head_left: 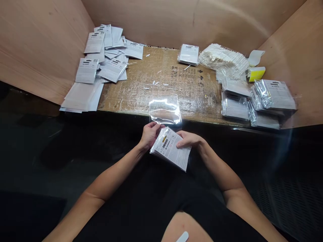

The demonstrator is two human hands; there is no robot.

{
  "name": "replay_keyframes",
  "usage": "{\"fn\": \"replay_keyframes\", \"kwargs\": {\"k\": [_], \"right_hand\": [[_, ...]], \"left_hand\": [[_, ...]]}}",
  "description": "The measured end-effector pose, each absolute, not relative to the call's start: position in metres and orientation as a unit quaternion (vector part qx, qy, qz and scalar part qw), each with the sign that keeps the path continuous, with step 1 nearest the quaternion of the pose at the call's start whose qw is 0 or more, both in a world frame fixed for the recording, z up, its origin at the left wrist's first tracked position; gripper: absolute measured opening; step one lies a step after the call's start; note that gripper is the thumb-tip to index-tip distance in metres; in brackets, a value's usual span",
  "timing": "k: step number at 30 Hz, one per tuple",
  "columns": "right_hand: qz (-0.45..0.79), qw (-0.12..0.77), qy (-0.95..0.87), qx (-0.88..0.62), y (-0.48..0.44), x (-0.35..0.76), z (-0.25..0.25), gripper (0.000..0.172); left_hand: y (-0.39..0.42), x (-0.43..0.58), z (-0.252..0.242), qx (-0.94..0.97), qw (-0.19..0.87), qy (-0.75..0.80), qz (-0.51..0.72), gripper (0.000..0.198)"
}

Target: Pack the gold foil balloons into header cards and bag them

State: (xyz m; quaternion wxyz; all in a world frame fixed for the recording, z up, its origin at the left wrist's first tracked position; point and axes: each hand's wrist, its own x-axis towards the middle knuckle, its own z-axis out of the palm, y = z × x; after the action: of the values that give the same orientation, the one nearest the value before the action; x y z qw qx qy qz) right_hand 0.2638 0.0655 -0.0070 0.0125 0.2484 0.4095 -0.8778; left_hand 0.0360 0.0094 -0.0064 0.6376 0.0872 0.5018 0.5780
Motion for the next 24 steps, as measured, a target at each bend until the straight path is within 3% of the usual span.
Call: {"fn": "replay_keyframes", "kwargs": {"k": [5,10,17,24], "right_hand": [[-0.868,0.009,0.406,0.287,0.068,0.261,-0.011,0.061],[-0.848,-0.009,0.418,0.326,0.072,0.266,-0.002,0.059],[-0.777,-0.161,0.461,0.396,0.071,0.273,0.025,0.076],[-0.698,-0.239,0.519,0.431,0.062,0.260,0.032,0.067]], "left_hand": [[0.012,0.032,-0.005,0.154,0.661,0.507,0.531,0.056],[0.007,0.021,0.003,0.217,0.679,0.509,0.482,0.058],[-0.001,0.012,0.001,0.314,0.618,0.540,0.478,0.062],[0.006,0.014,-0.004,0.345,0.544,0.584,0.494,0.064]]}}
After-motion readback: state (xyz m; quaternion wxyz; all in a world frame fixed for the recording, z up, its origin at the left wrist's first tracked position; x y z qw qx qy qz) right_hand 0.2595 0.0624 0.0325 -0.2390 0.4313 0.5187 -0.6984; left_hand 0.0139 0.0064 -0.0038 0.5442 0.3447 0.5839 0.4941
